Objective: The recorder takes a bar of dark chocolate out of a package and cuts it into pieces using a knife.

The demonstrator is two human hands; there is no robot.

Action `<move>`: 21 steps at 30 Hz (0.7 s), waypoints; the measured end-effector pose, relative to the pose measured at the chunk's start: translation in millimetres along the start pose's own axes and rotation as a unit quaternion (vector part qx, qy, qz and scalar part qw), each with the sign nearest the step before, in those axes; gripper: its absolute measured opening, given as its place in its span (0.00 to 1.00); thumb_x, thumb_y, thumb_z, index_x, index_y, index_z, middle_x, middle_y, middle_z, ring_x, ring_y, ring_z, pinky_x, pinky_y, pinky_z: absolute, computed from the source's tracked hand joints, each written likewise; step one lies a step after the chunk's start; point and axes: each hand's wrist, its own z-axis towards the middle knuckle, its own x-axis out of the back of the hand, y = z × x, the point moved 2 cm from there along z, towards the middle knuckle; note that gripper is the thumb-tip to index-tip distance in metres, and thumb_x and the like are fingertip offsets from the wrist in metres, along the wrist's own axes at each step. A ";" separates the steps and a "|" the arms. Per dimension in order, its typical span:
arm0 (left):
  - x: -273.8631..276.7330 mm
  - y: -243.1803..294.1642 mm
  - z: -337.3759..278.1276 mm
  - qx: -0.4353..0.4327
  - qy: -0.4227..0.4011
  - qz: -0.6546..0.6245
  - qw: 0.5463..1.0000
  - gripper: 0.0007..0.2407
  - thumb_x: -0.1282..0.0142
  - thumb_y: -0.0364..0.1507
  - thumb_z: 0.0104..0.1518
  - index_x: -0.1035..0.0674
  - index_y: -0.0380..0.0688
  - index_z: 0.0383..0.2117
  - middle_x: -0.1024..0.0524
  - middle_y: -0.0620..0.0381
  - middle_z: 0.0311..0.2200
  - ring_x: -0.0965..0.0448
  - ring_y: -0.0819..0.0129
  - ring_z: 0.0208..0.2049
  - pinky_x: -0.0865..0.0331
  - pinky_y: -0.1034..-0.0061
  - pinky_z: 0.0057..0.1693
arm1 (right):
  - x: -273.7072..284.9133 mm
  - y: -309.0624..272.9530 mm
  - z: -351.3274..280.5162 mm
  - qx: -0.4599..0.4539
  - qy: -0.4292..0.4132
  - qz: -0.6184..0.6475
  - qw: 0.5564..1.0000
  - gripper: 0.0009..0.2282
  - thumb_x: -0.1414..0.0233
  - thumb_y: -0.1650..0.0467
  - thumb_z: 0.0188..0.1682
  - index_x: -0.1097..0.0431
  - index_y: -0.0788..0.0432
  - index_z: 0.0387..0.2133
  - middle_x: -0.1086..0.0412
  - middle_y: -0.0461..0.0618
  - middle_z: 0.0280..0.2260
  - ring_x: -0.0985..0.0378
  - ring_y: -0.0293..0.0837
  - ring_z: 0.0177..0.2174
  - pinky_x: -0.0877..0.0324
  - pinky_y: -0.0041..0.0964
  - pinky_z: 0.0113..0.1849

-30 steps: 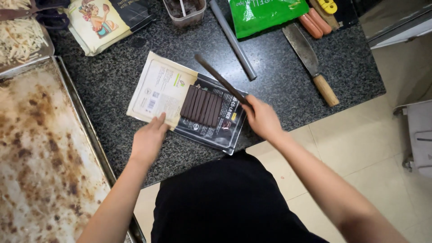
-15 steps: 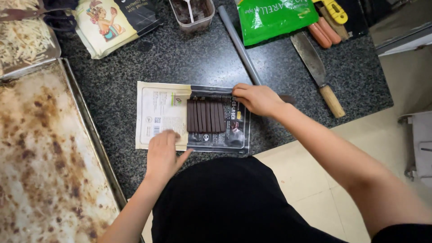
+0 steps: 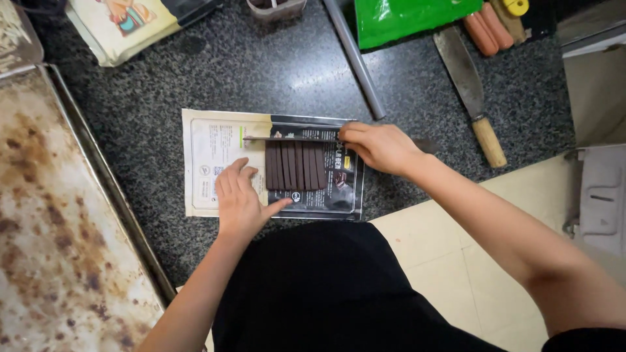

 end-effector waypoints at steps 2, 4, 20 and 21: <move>-1.4 -1.0 -0.3 -0.002 -0.005 0.004 1.000 0.39 0.28 0.51 0.40 0.33 0.30 0.49 0.37 0.36 0.56 0.37 0.42 0.55 0.43 0.49 0.62 | 1.7 0.6 0.3 0.002 -0.001 -0.001 1.000 0.09 0.49 0.69 0.52 0.30 0.56 0.44 0.28 0.44 0.49 0.21 0.55 0.40 0.26 0.49 0.38; -2.9 -3.0 0.4 -0.006 -0.009 0.009 1.000 0.40 0.28 0.52 0.41 0.33 0.30 0.50 0.37 0.37 0.56 0.38 0.42 0.55 0.43 0.49 0.62 | 4.5 1.8 2.9 0.004 0.000 -0.003 1.000 0.09 0.49 0.69 0.52 0.30 0.56 0.44 0.28 0.44 0.49 0.21 0.55 0.40 0.26 0.49 0.38; -12.5 -10.8 -4.6 0.004 0.008 -0.028 1.000 0.41 0.24 0.49 0.37 0.35 0.33 0.50 0.38 0.40 0.56 0.39 0.44 0.57 0.45 0.49 0.63 | 18.3 11.5 21.7 0.033 -0.041 -0.018 0.998 0.09 0.47 0.68 0.51 0.30 0.54 0.44 0.27 0.43 0.48 0.21 0.54 0.41 0.26 0.49 0.37; -12.0 -10.8 -4.1 0.010 0.004 -0.030 0.999 0.41 0.24 0.49 0.36 0.34 0.33 0.50 0.38 0.40 0.56 0.39 0.44 0.56 0.45 0.50 0.63 | 17.6 10.7 22.0 0.040 -0.039 -0.014 0.998 0.09 0.47 0.69 0.50 0.30 0.54 0.43 0.27 0.43 0.48 0.21 0.54 0.41 0.26 0.49 0.37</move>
